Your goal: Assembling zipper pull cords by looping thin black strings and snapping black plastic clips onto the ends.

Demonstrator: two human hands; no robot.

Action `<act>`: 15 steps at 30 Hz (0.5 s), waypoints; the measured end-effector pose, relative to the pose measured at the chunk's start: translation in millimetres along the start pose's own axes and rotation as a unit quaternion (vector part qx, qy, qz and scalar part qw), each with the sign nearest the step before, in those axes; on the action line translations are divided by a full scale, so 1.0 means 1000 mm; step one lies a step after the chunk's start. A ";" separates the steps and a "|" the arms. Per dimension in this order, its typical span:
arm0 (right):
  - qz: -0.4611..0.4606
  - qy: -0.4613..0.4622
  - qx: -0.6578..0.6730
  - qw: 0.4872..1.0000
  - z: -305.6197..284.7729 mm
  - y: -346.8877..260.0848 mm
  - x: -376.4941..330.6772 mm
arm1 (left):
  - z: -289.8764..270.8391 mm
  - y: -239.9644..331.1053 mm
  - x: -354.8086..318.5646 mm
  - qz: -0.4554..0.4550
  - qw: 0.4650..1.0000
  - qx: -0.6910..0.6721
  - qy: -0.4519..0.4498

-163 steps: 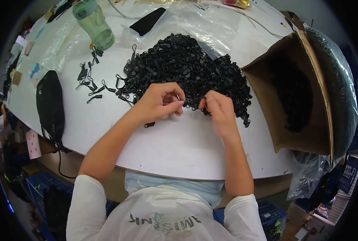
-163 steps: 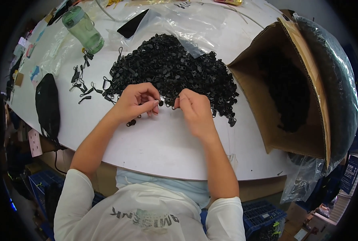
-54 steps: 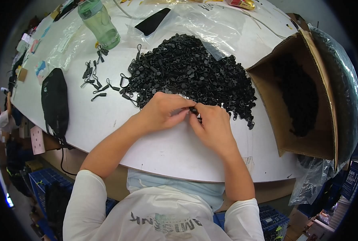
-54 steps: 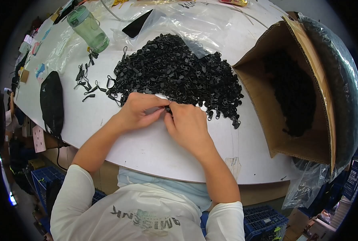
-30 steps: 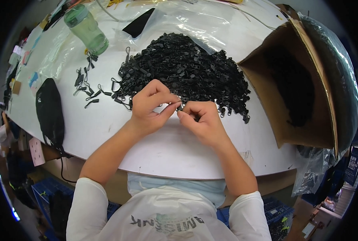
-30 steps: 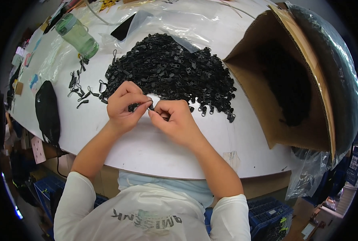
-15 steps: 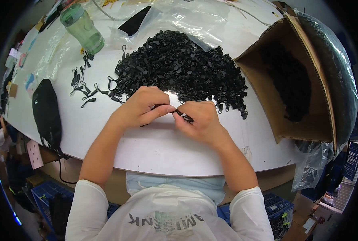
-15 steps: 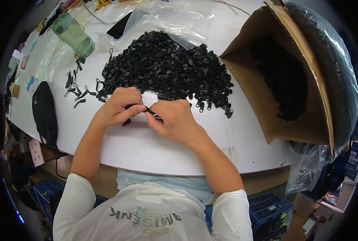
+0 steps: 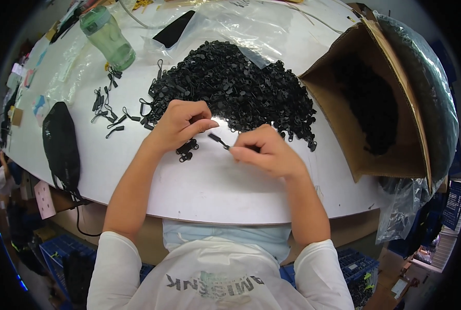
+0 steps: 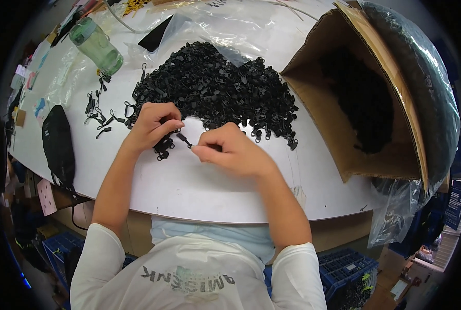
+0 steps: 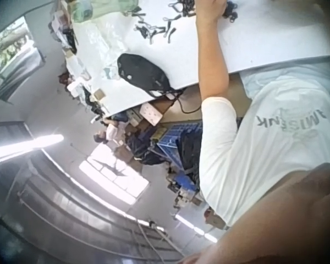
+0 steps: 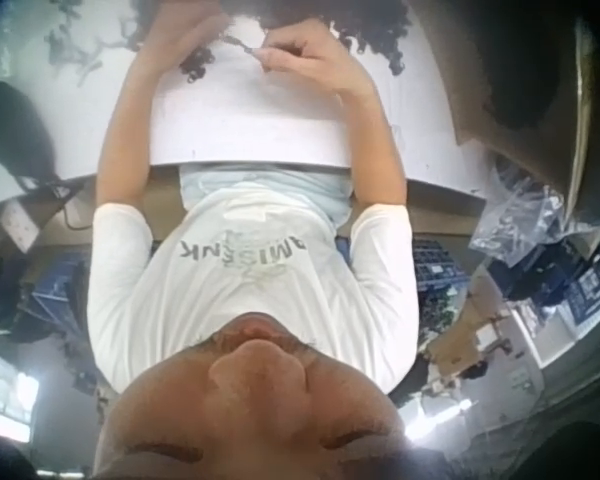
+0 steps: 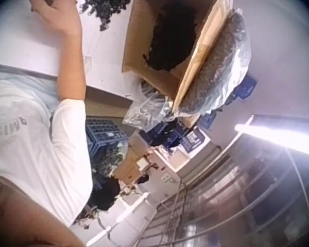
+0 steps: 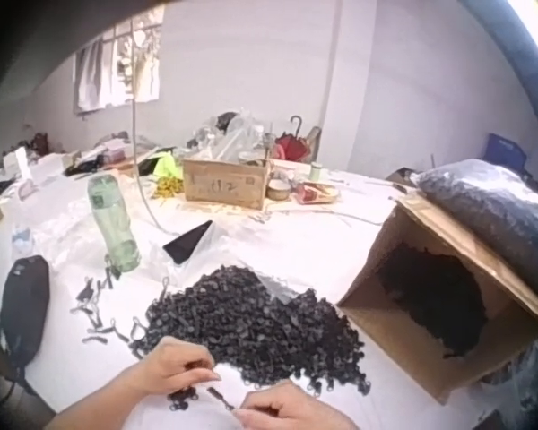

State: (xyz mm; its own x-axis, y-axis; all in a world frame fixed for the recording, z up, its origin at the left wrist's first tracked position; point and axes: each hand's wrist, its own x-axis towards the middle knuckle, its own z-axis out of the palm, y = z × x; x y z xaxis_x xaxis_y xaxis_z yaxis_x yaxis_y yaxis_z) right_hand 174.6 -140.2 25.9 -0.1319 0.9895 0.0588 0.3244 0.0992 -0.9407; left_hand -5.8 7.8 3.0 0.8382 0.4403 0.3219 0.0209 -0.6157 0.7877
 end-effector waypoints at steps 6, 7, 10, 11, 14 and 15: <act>-0.202 0.464 0.507 0.697 -0.084 0.026 -0.037 | -0.002 -0.001 -0.004 -0.011 0.990 0.128 0.053; -0.233 0.534 0.526 0.620 -0.094 0.037 -0.049 | -0.003 0.002 -0.002 -0.008 0.990 0.127 0.055; -0.115 0.555 0.512 0.646 -0.081 0.044 -0.043 | -0.004 0.011 0.002 0.010 0.986 0.159 0.049; -0.064 0.544 0.497 0.673 -0.070 0.037 -0.032 | -0.008 0.011 0.000 0.004 0.981 0.193 -0.002; 0.059 0.408 0.393 0.822 -0.041 0.024 -0.011 | -0.010 0.019 -0.004 -0.022 0.956 0.279 -0.093; 0.096 0.355 0.364 0.856 -0.035 0.026 -0.008 | -0.009 0.020 -0.004 -0.040 0.935 0.328 -0.132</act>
State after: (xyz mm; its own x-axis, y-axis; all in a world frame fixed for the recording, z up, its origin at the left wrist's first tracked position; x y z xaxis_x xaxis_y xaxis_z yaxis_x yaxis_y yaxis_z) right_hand 216.6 -142.1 12.8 0.5447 0.8201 -0.1752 -0.4280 0.0923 -0.8990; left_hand -13.6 -0.6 22.6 0.9227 0.3797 0.0669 0.3472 -0.8937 0.2841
